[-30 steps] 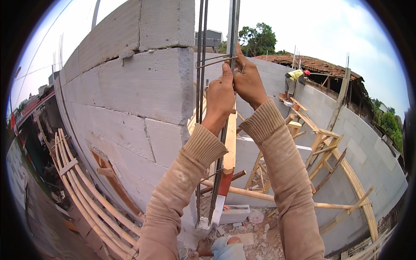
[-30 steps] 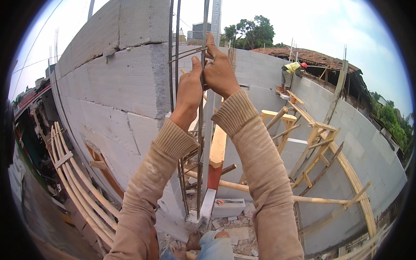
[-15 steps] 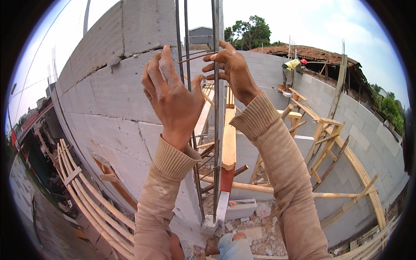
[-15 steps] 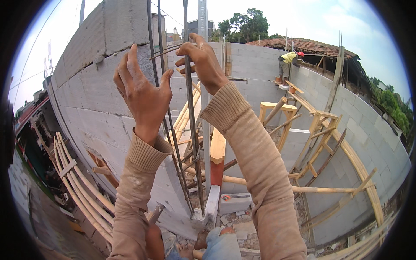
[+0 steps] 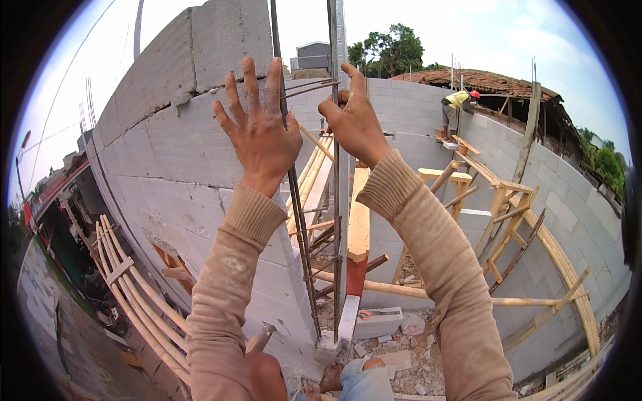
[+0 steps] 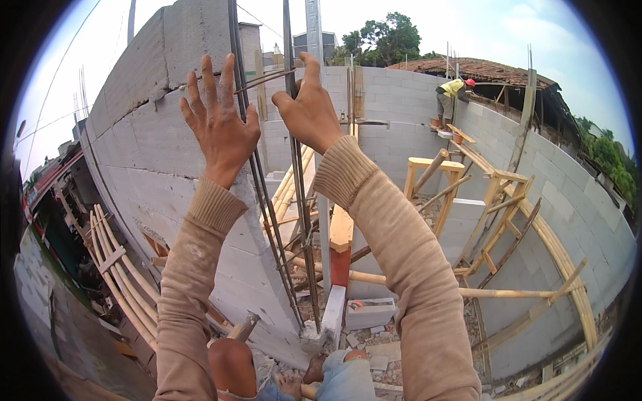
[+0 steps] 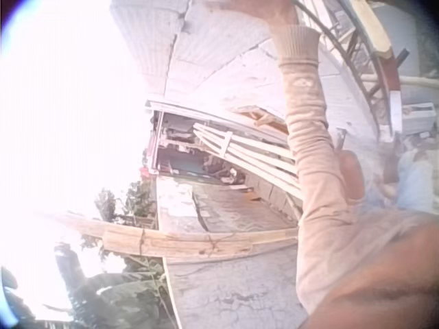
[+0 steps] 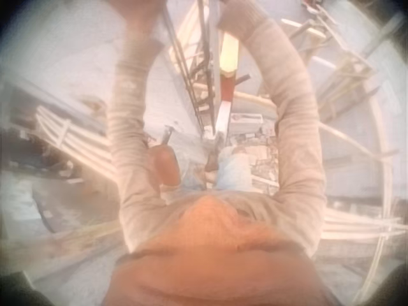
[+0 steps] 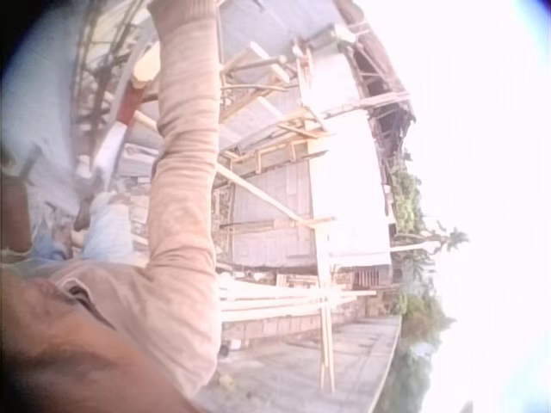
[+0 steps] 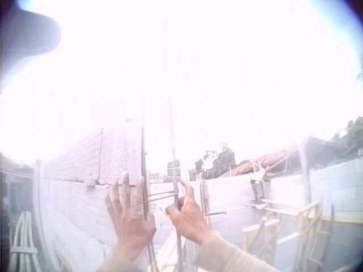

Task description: The person ties metal rebar together with wire using a pair of pliers on a construction site.

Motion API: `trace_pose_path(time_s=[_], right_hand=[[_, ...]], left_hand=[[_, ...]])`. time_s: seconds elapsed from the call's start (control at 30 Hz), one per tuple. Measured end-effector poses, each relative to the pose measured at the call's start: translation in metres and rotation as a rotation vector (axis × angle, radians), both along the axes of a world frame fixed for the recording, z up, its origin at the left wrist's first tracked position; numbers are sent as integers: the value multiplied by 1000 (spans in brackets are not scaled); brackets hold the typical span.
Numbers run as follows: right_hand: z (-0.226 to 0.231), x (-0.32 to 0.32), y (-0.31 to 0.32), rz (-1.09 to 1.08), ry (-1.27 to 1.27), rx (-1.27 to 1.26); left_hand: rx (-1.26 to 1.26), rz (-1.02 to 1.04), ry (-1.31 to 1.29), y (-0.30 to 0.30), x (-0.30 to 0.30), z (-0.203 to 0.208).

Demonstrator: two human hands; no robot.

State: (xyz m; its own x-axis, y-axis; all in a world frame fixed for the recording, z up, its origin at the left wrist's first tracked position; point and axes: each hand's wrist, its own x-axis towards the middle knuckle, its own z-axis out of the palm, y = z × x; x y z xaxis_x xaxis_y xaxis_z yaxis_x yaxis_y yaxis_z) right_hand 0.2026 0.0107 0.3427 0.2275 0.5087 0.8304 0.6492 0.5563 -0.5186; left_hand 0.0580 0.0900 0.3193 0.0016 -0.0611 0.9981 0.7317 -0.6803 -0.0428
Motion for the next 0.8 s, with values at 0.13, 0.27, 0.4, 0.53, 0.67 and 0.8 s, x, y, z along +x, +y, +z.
trace_pose_path(time_s=[0.13,0.27,0.4,0.53,0.67,0.8], right_hand=[[0,-12,-10,-43,-70,8],[-5,-9,-5,-86,-146,9],[-6,-5,-11,-69,-160,-5],[-6,1,-4,-189,-202,68],[-17,-6,0,-483,-242,173],[-12,-21,-14,-411,-108,90]], left_hand=[[35,66,68,6,-6,0],[2,25,119,4,-14,1],[9,0,135,6,-17,6],[10,5,114,5,-13,8],[-34,20,127,11,-16,1],[248,-71,28,-5,-26,13]])
